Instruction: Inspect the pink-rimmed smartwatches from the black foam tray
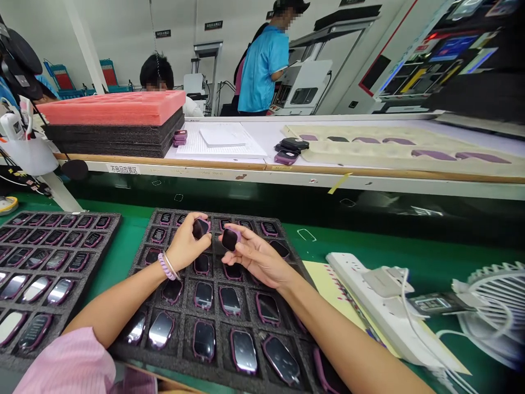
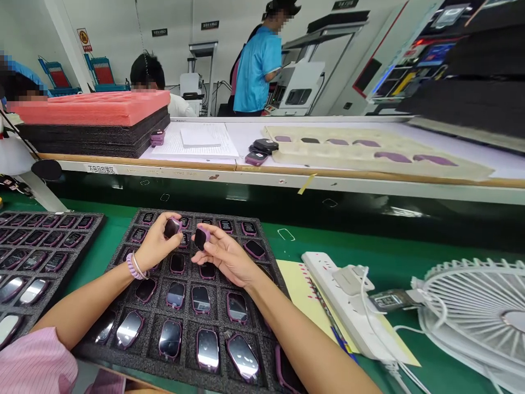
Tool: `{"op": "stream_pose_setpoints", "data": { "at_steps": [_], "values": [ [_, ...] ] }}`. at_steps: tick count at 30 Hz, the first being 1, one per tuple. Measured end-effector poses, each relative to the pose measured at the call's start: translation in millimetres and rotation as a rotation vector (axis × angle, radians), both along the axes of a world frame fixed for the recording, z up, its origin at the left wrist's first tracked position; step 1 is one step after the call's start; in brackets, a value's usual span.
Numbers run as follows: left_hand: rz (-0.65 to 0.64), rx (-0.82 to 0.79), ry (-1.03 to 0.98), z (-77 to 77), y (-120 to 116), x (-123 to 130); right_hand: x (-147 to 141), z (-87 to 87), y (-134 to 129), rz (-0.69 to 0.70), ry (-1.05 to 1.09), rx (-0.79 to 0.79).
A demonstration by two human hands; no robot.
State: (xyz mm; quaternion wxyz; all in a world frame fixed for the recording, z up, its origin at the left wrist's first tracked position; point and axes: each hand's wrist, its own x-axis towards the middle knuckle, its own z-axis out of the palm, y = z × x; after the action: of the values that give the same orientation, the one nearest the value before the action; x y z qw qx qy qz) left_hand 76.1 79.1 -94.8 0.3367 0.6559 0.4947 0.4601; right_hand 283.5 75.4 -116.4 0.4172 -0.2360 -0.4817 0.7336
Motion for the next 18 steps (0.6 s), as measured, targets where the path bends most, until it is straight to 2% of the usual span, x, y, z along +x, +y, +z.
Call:
{"op": "stream_pose_setpoints", "data": {
  "at_steps": [18],
  "values": [
    [-0.009, 0.026, 0.026, -1.6, -1.7, 2.3, -0.2, 2.1, -1.5, -0.022, 0.046, -0.030]
  ]
}}
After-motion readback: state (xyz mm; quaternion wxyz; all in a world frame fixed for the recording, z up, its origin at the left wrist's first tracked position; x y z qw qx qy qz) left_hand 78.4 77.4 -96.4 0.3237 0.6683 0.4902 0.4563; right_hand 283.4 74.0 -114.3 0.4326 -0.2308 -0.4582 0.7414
